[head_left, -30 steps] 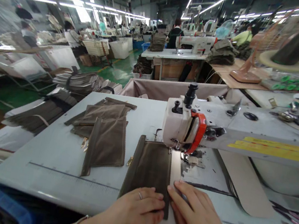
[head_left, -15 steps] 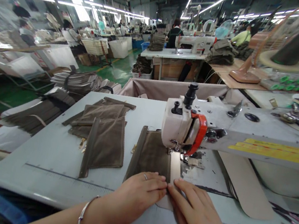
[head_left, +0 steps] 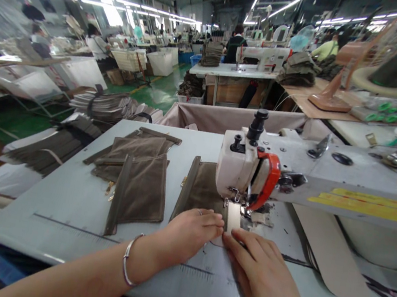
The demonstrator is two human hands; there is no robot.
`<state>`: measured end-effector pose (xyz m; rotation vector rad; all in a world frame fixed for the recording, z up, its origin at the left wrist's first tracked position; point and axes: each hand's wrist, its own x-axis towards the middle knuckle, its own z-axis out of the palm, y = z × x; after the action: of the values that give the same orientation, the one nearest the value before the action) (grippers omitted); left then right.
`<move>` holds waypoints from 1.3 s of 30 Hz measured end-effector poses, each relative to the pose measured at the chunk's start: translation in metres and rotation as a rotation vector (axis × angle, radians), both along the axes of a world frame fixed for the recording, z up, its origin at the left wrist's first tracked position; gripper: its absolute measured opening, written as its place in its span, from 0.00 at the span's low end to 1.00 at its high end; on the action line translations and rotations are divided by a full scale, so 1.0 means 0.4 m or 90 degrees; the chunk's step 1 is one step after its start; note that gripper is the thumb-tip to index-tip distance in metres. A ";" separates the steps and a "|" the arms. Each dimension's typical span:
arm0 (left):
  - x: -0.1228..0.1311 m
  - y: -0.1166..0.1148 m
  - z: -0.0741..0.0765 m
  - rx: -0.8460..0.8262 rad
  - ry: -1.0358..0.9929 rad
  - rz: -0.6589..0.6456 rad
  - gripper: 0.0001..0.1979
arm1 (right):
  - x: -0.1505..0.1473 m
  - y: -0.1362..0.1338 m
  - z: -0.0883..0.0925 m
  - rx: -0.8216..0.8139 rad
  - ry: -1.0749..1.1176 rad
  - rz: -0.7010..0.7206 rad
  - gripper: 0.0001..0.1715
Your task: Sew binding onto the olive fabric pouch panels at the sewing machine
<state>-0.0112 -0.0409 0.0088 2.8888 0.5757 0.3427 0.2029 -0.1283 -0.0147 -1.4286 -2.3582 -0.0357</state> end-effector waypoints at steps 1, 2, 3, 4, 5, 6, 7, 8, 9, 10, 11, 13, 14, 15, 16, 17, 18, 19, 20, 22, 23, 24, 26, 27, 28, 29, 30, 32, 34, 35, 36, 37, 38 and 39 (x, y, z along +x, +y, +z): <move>0.003 0.008 0.000 -0.003 -0.007 0.001 0.14 | -0.001 0.005 0.002 -0.002 0.000 0.000 0.21; 0.006 0.015 0.001 -0.005 -0.013 0.004 0.14 | -0.002 0.011 0.005 -0.003 0.000 -0.001 0.21; 0.009 0.022 0.002 -0.005 -0.018 0.012 0.13 | -0.003 0.017 0.008 -0.002 0.001 -0.004 0.21; 0.013 0.030 0.004 -0.005 -0.022 0.021 0.13 | -0.004 0.024 0.012 0.000 0.001 -0.007 0.21; 0.017 0.037 0.006 -0.006 -0.022 0.028 0.12 | -0.004 0.031 0.015 0.003 0.000 -0.009 0.20; 0.021 0.044 0.008 -0.007 -0.020 0.032 0.12 | -0.004 0.038 0.018 0.007 -0.002 -0.011 0.20; 0.024 0.051 0.010 -0.009 -0.018 0.035 0.11 | -0.004 0.045 0.020 0.010 -0.006 -0.013 0.19; 0.028 0.058 0.011 -0.010 -0.017 0.037 0.10 | -0.003 0.052 0.021 0.010 -0.014 -0.015 0.19; 0.031 0.065 0.012 -0.011 -0.019 0.039 0.10 | -0.002 0.059 0.022 0.009 -0.024 -0.017 0.19; 0.034 0.071 0.012 -0.011 -0.021 0.043 0.09 | -0.001 0.066 0.023 0.008 -0.034 -0.020 0.19; 0.036 0.077 0.011 -0.011 -0.025 0.049 0.09 | 0.000 0.072 0.022 0.006 -0.045 -0.024 0.20; 0.039 0.088 0.005 -0.010 -0.032 0.064 0.09 | 0.001 0.084 0.020 0.008 -0.059 -0.031 0.21; 0.040 0.092 0.002 -0.009 -0.035 0.070 0.09 | 0.001 0.089 0.018 0.013 -0.061 -0.034 0.21; 0.041 0.096 -0.002 -0.007 -0.039 0.076 0.10 | 0.000 0.094 0.016 0.017 -0.060 -0.034 0.22; 0.042 0.099 -0.006 -0.004 -0.044 0.083 0.10 | 0.000 0.098 0.014 0.021 -0.058 -0.033 0.22; 0.043 0.102 -0.010 -0.002 -0.048 0.090 0.10 | -0.001 0.101 0.012 0.026 -0.055 -0.032 0.22; 0.044 0.104 -0.013 0.001 -0.051 0.097 0.10 | -0.002 0.103 0.009 0.030 -0.052 -0.032 0.23; 0.046 0.106 -0.015 0.004 -0.054 0.103 0.11 | -0.002 0.105 0.007 0.033 -0.049 -0.034 0.23; 0.047 0.108 -0.017 0.006 -0.055 0.107 0.11 | -0.003 0.107 0.005 0.034 -0.048 -0.036 0.23; 0.049 0.110 -0.019 0.008 -0.061 0.110 0.11 | -0.004 0.109 0.003 0.032 -0.047 -0.039 0.23; 0.050 0.110 -0.020 0.010 -0.065 0.108 0.11 | -0.004 0.109 0.002 0.029 -0.047 -0.040 0.24; 0.050 0.111 -0.022 0.011 -0.069 0.107 0.11 | -0.004 0.109 0.002 0.028 -0.046 -0.040 0.24; 0.050 0.112 -0.025 0.011 -0.075 0.106 0.11 | -0.003 0.109 0.001 0.027 -0.044 -0.041 0.24; 0.050 0.112 -0.027 0.009 -0.078 0.106 0.11 | -0.003 0.109 0.001 0.027 -0.043 -0.042 0.24; 0.050 0.112 -0.028 0.006 -0.082 0.107 0.11 | -0.004 0.109 0.001 0.029 -0.041 -0.042 0.24; 0.050 0.112 -0.030 0.002 -0.087 0.109 0.11 | -0.004 0.109 0.000 0.030 -0.039 -0.042 0.24; 0.049 0.112 -0.031 -0.003 -0.093 0.110 0.11 | -0.004 0.110 -0.001 0.031 -0.036 -0.042 0.24; 0.049 0.113 -0.031 -0.009 -0.097 0.114 0.11 | -0.005 0.111 -0.004 0.035 -0.030 -0.044 0.24; 0.050 0.113 -0.029 -0.010 -0.098 0.120 0.10 | -0.007 0.111 -0.006 0.040 -0.023 -0.046 0.24; 0.051 0.114 -0.028 -0.010 -0.099 0.121 0.09 | -0.007 0.112 -0.007 0.041 -0.019 -0.048 0.24; 0.052 0.114 -0.026 -0.011 -0.101 0.121 0.09 | -0.008 0.112 -0.007 0.042 -0.016 -0.049 0.24; 0.052 0.114 -0.025 -0.011 -0.104 0.120 0.09 | -0.008 0.112 -0.007 0.043 -0.012 -0.049 0.24; 0.053 0.114 -0.024 -0.010 -0.107 0.119 0.09 | -0.008 0.111 -0.006 0.043 -0.009 -0.051 0.23; 0.053 0.114 -0.024 -0.009 -0.109 0.117 0.09 | -0.009 0.111 -0.005 0.042 -0.006 -0.052 0.23</move>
<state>0.0099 0.0046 -0.0006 2.7625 0.8114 0.6021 0.1993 -0.0839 -0.0166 -1.4953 -2.2833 -0.1414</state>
